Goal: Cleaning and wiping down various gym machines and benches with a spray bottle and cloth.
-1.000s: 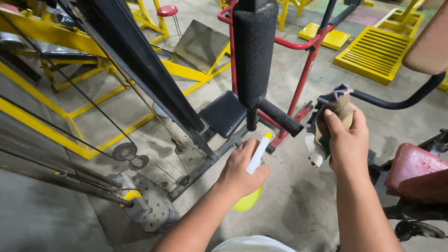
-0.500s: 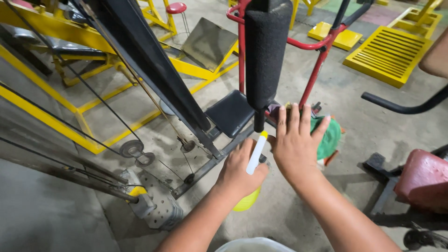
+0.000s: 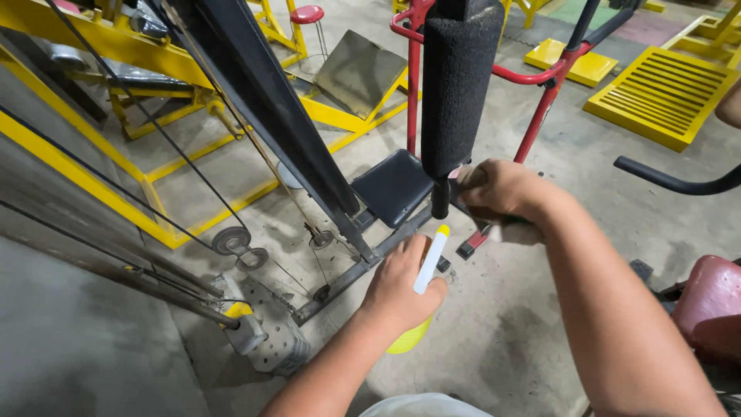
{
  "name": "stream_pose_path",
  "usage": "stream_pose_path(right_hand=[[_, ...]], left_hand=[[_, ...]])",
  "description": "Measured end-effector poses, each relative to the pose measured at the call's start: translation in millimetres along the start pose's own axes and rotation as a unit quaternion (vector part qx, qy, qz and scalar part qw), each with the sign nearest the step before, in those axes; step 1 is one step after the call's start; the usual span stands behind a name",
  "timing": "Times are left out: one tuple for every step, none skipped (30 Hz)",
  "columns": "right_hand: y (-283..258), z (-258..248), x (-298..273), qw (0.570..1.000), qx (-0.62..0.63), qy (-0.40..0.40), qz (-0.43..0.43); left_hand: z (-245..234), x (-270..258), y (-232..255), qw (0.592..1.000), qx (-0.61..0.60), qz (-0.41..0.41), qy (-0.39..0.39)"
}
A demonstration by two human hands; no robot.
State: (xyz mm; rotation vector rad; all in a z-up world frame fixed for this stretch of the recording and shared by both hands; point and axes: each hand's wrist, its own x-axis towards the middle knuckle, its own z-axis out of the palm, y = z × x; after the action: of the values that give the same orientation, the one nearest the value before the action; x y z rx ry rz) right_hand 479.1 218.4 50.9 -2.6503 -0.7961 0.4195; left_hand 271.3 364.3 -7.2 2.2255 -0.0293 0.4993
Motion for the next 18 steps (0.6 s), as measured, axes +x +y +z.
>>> stream_pose_path(right_hand=[[5,1,2,1.0,0.001,0.0,0.0],[10,0,5,0.989,0.145,-0.023,0.026],[14,0,7,0.956,0.287,-0.046,0.05],[15,1,8,0.956,0.286,-0.046,0.049],[16,1,9,0.945,0.315,-0.064,0.061],[17,4,11,0.932,0.344,-0.083,0.074],[9,4,7,0.932,0.344,-0.085,0.073],[2,3,3,0.953,0.29,-0.053,0.07],[-5,3,-1,0.97,0.234,-0.021,0.066],[-15,4,-10,0.97,0.234,-0.019,0.067],[-24,6,-19,0.992,0.101,0.007,0.071],[-34,8,-28,0.996,-0.034,0.032,0.073],[-29,27,-26,0.996,-0.034,0.032,0.074],[-23,45,-24,0.973,-0.162,0.159,0.051],[-18,64,-22,0.916,-0.284,0.281,0.028],[-22,69,-25,0.916,-0.284,0.282,0.028],[-26,74,-28,0.885,-0.337,0.32,0.032],[-31,80,-31,0.849,-0.388,0.356,0.035]], left_hand=[[1,-2,-1,1.0,0.001,0.0,0.0],[2,-2,-3,1.0,0.003,0.0,-0.002],[3,-3,-4,1.0,0.005,-0.001,-0.004],[2,-4,-3,1.0,0.006,-0.002,-0.003],[1,-4,-1,1.0,0.005,-0.002,-0.005],[0,-6,-1,1.0,0.006,-0.003,-0.008],[0,-7,-1,1.0,0.007,-0.004,-0.008],[0,-7,-2,1.0,0.006,0.001,-0.006],[1,-8,-2,1.0,0.005,0.006,-0.004],[3,-8,-3,1.0,0.004,0.007,-0.005],[4,-8,-4,1.0,0.006,0.02,0.003],[6,-9,-5,0.999,0.008,0.032,0.011],[6,-9,-3,0.999,0.007,0.032,0.01],[6,-9,-2,1.0,0.007,0.023,0.006],[6,-9,0,1.0,0.008,0.013,0.002],[4,-9,3,1.0,0.008,0.014,0.003],[3,-9,6,1.0,0.008,0.002,-0.013],[2,-10,9,0.999,0.008,-0.013,-0.028]])
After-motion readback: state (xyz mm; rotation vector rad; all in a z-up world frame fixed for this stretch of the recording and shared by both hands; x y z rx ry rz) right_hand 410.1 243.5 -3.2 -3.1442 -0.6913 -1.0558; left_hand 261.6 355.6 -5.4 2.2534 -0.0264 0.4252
